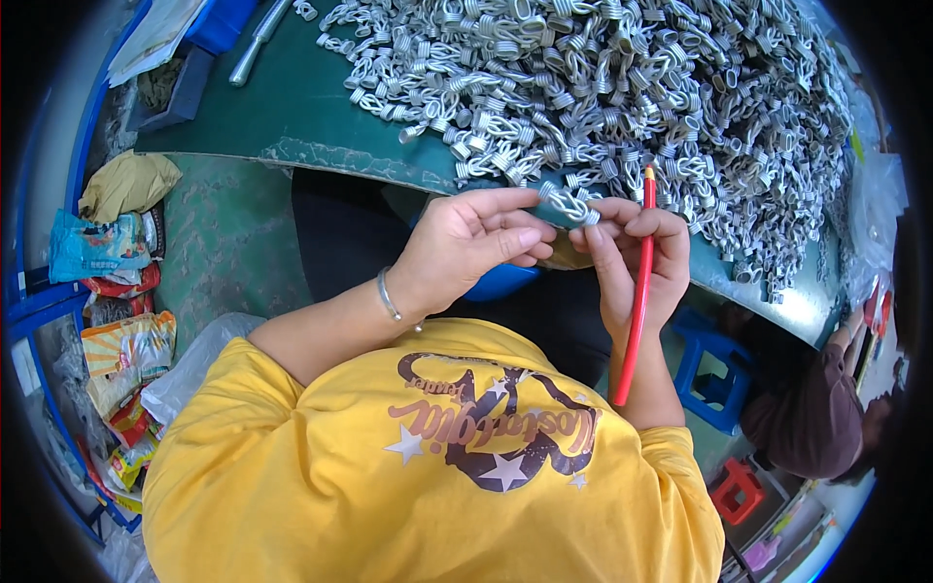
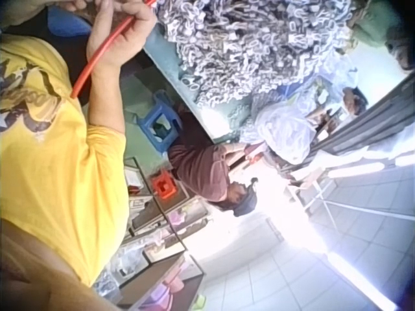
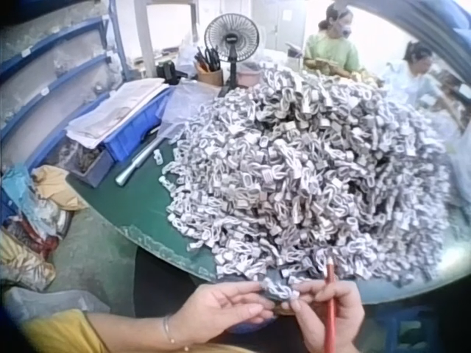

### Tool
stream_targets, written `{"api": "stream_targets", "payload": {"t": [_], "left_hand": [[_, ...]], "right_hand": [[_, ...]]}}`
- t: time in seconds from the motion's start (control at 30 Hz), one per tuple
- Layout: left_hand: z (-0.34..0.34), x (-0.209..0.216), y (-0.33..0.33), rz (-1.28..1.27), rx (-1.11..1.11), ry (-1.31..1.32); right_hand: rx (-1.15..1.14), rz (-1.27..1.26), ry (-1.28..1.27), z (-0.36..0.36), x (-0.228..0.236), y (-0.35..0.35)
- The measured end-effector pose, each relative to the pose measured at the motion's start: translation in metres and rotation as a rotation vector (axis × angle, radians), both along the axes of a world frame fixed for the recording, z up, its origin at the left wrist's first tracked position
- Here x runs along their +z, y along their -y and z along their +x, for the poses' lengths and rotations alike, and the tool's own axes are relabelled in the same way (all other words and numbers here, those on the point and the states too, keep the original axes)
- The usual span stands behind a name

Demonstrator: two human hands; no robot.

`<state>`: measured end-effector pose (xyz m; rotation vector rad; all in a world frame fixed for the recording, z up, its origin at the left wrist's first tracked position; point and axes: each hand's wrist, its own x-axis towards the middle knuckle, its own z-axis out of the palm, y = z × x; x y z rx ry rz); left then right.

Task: The person picks up silver-colored mechanical components from a table, rubs and cleans them by hand, and uses a red stick tool to probe and clean the inner surfaces.

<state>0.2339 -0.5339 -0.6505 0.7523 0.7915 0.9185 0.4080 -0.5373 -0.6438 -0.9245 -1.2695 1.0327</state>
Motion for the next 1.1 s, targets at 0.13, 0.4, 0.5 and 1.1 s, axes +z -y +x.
{"api": "stream_targets", "payload": {"t": [0.13, 0.4, 0.5, 1.1], "left_hand": [[-0.003, 0.008, -0.001, 0.036, 0.05, -0.049], [-0.004, 0.009, 0.003, 0.377, 0.093, -0.142], [-0.006, 0.007, 0.005, 0.438, 0.077, -0.154], [-0.017, -0.053, 0.016, -0.269, 0.136, -0.116]], "right_hand": [[0.084, -0.048, -0.051, 0.002, 0.0, 0.005], [0.138, 0.107, -0.031, 0.001, -0.017, 0.005], [0.075, 0.207, 0.054, 0.0, -0.018, 0.007], [-0.095, 0.7, 0.955, -0.013, 0.01, -0.045]]}}
